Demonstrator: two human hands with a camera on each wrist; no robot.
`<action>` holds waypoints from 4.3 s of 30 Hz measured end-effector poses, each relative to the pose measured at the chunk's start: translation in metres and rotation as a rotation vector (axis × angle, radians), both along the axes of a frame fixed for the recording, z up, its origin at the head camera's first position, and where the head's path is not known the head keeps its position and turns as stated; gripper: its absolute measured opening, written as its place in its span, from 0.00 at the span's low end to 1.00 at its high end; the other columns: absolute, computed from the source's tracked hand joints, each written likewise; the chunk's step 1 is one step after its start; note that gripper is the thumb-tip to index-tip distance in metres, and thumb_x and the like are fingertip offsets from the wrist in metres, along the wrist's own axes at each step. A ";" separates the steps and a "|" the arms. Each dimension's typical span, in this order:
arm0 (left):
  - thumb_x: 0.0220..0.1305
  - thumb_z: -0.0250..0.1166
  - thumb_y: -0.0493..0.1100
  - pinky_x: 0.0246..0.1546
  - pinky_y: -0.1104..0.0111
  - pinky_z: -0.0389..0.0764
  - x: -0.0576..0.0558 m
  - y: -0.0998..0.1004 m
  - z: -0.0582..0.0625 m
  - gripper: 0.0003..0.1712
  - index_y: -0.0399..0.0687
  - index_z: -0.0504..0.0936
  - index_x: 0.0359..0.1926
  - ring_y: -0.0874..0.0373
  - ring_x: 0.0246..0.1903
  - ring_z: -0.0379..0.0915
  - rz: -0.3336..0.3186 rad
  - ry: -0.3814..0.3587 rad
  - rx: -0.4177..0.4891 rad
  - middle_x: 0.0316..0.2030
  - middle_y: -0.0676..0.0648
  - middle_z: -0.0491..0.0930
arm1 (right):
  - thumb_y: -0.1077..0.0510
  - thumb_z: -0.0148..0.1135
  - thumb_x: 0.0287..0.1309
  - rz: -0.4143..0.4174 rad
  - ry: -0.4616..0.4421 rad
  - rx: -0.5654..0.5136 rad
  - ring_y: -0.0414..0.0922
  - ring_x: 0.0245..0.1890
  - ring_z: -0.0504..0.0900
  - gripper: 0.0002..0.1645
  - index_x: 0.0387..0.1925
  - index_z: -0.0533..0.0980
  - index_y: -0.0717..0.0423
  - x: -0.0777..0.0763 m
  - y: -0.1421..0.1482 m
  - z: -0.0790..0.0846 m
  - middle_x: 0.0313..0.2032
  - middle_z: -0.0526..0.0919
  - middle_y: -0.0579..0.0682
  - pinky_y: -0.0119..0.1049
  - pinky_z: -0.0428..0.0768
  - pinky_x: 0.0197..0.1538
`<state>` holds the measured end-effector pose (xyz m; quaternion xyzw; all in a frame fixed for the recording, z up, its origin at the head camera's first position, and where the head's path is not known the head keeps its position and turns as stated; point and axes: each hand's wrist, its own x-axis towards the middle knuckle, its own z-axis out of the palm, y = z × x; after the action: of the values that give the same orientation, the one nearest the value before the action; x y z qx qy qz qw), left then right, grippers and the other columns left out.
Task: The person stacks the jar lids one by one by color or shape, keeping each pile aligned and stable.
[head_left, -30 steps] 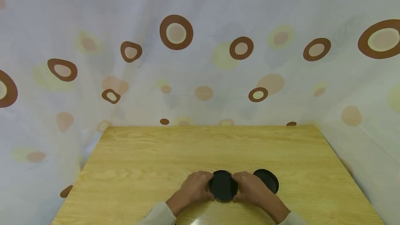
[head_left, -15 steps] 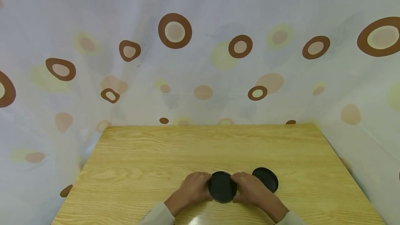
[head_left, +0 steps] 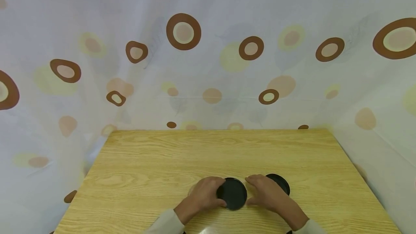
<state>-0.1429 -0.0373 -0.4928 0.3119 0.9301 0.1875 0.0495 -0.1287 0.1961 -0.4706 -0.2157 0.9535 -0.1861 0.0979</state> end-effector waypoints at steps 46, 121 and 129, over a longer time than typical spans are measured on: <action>0.52 0.72 0.56 0.55 0.71 0.76 -0.007 0.067 0.008 0.35 0.51 0.74 0.60 0.60 0.57 0.73 0.021 -0.033 -0.013 0.58 0.53 0.76 | 0.54 0.75 0.43 -0.140 0.035 -0.132 0.58 0.49 0.80 0.32 0.50 0.76 0.65 -0.004 0.056 0.008 0.49 0.81 0.58 0.53 0.80 0.49; 0.52 0.71 0.54 0.52 0.76 0.76 -0.007 0.128 -0.017 0.33 0.51 0.75 0.58 0.65 0.53 0.74 0.033 -0.048 0.002 0.54 0.56 0.78 | 0.76 0.62 0.43 -0.263 -0.137 -0.042 0.60 0.44 0.80 0.21 0.44 0.77 0.69 -0.011 0.101 -0.012 0.41 0.82 0.60 0.56 0.79 0.47; 0.53 0.71 0.54 0.52 0.75 0.76 -0.009 0.129 -0.021 0.32 0.53 0.76 0.59 0.65 0.53 0.74 0.064 -0.081 -0.002 0.54 0.57 0.78 | 0.74 0.63 0.42 -0.256 -0.125 -0.035 0.59 0.42 0.80 0.21 0.44 0.77 0.69 -0.011 0.100 -0.016 0.39 0.82 0.59 0.54 0.80 0.45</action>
<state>-0.1516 0.0920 -0.5138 0.2741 0.9370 0.2005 0.0816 -0.1398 0.2960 -0.4869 -0.0820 0.9619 -0.2267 0.1290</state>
